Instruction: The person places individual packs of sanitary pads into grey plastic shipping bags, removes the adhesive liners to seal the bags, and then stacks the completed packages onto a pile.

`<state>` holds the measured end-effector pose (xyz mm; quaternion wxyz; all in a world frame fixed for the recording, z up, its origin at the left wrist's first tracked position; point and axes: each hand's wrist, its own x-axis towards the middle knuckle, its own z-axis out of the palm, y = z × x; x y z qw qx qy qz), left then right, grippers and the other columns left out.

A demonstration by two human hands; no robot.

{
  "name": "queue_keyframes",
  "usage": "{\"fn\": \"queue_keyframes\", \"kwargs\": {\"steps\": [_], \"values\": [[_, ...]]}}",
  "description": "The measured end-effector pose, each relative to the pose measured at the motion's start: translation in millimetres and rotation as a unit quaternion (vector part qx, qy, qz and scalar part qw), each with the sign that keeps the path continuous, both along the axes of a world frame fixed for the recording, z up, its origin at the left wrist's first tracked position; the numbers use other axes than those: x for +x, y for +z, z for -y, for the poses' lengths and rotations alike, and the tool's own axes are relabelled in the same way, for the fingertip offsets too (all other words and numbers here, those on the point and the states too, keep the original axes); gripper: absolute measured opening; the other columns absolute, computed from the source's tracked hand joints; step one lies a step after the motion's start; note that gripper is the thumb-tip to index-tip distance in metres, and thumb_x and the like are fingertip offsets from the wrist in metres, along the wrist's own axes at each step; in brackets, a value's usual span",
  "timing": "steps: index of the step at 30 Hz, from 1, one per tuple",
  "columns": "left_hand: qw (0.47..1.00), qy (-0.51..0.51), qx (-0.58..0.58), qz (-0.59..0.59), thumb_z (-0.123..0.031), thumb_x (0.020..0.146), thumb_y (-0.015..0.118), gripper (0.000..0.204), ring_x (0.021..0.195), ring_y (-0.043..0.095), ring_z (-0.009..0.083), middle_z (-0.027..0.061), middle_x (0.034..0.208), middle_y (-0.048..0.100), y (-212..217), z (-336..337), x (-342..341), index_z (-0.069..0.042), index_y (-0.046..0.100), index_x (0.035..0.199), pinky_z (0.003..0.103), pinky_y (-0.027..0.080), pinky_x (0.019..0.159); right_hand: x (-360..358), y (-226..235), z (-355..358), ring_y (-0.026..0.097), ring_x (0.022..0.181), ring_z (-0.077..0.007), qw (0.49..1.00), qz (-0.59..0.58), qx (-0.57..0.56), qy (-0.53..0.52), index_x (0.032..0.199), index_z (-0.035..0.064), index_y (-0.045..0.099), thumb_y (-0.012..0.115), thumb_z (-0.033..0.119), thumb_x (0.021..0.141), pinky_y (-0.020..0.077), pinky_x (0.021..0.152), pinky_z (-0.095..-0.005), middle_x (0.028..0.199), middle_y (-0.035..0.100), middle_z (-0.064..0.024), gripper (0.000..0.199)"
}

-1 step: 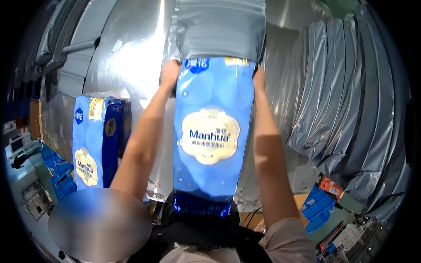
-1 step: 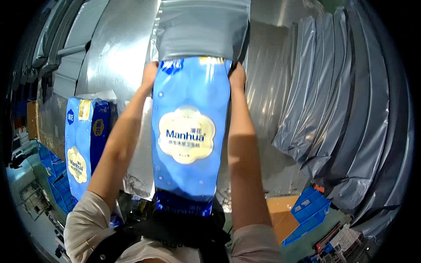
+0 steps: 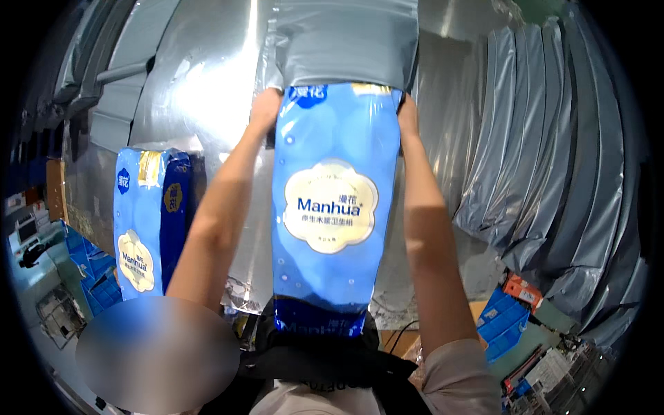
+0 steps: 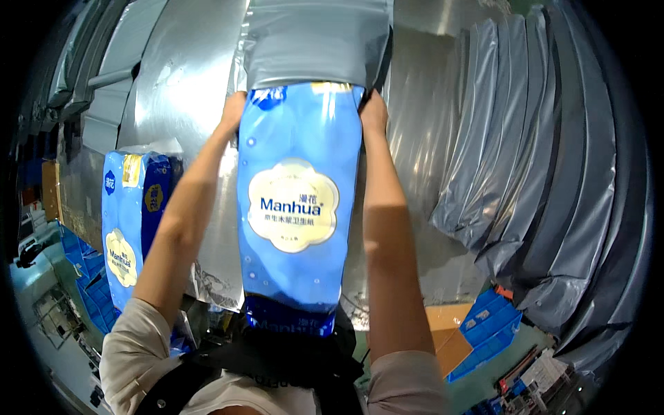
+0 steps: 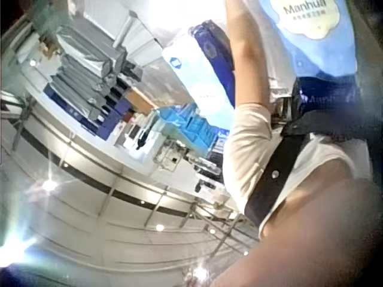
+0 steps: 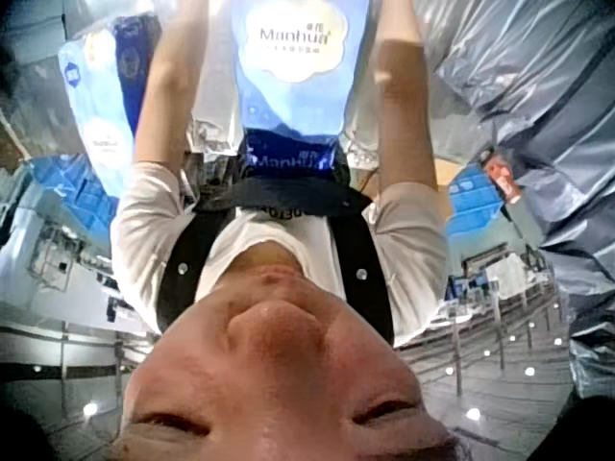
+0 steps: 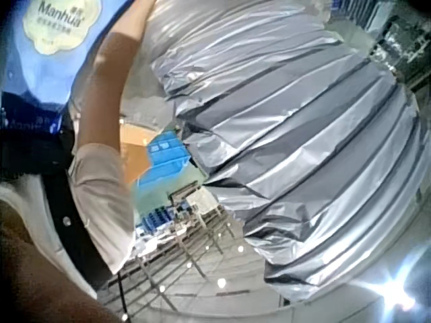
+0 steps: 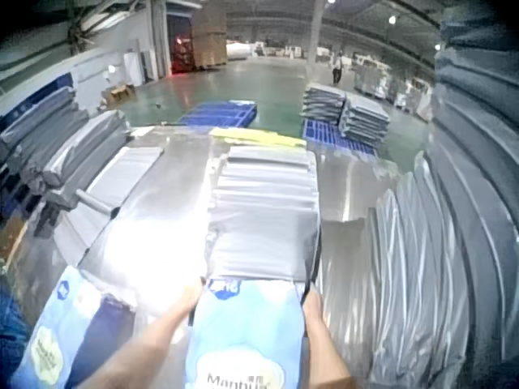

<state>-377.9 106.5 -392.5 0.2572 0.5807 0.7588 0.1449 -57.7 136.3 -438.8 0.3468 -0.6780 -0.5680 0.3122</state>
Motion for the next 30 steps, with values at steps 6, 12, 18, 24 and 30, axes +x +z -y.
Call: {"fn": "queue_keyframes", "kwargs": {"steps": [6,12,18,24,30], "values": [[0.977,-0.148,-0.038,0.15,-0.019,0.07,0.056,0.024,0.048,0.061,0.0244,0.0177,0.056,0.059,11,63,-27,0.005,0.059,0.069,0.036,0.048,0.046,-15,86,89,0.058,0.081,-0.0402,0.938,0.311,-0.066,0.137,0.102,-0.0034,0.048,0.031,0.02,0.091,0.0465,0.068,-0.0468,0.082,0.059,-0.0251,0.031],[0.927,-0.35,-0.132,-0.015,-0.018,0.07,0.055,0.02,0.063,0.062,0.0321,0.0206,0.068,0.061,10,253,-25,0.001,0.062,0.068,0.04,0.048,0.058,9,95,287,0.059,0.074,-0.0391,0.901,0.332,-0.138,0.243,0.104,-0.0091,0.051,0.048,0.001,0.077,0.049,0.061,-0.0427,0.078,0.059,-0.024,0.029],[0.876,-0.302,-0.361,0.1,-0.024,0.076,0.052,0.044,0.099,0.055,0.0315,0.0197,0.109,0.056,34,508,4,-0.009,0.051,0.118,0.039,0.043,0.085,41,82,548,0.059,0.077,-0.0373,0.849,0.242,-0.364,0.298,0.104,0.0011,0.056,0.053,0.007,0.073,0.0484,0.066,-0.0441,0.081,0.061,-0.0218,0.032],[0.767,-0.019,-0.421,0.483,-0.016,0.086,0.045,0.021,0.045,0.045,0.0076,0.0036,0.061,0.054,94,470,46,-0.004,0.057,0.098,0.024,0.034,0.051,-25,126,512,0.058,0.091,-0.0292,0.952,-0.009,-0.194,0.235,0.098,-0.0014,0.058,0.056,0.023,0.083,0.0457,0.076,-0.0401,0.093,0.063,-0.0155,0.029],[0.866,-0.047,-0.274,0.416,-0.032,0.087,0.048,0.035,0.051,0.053,0.0124,0.005,0.056,0.053,116,442,80,-0.002,0.055,0.071,0.029,0.044,0.052,-23,154,463,0.057,0.086,-0.0367,0.944,0.152,-0.232,0.18,0.088,-0.0032,0.059,0.052,0.034,0.083,0.0442,0.072,-0.0427,0.088,0.06,-0.0237,0.039]]}}
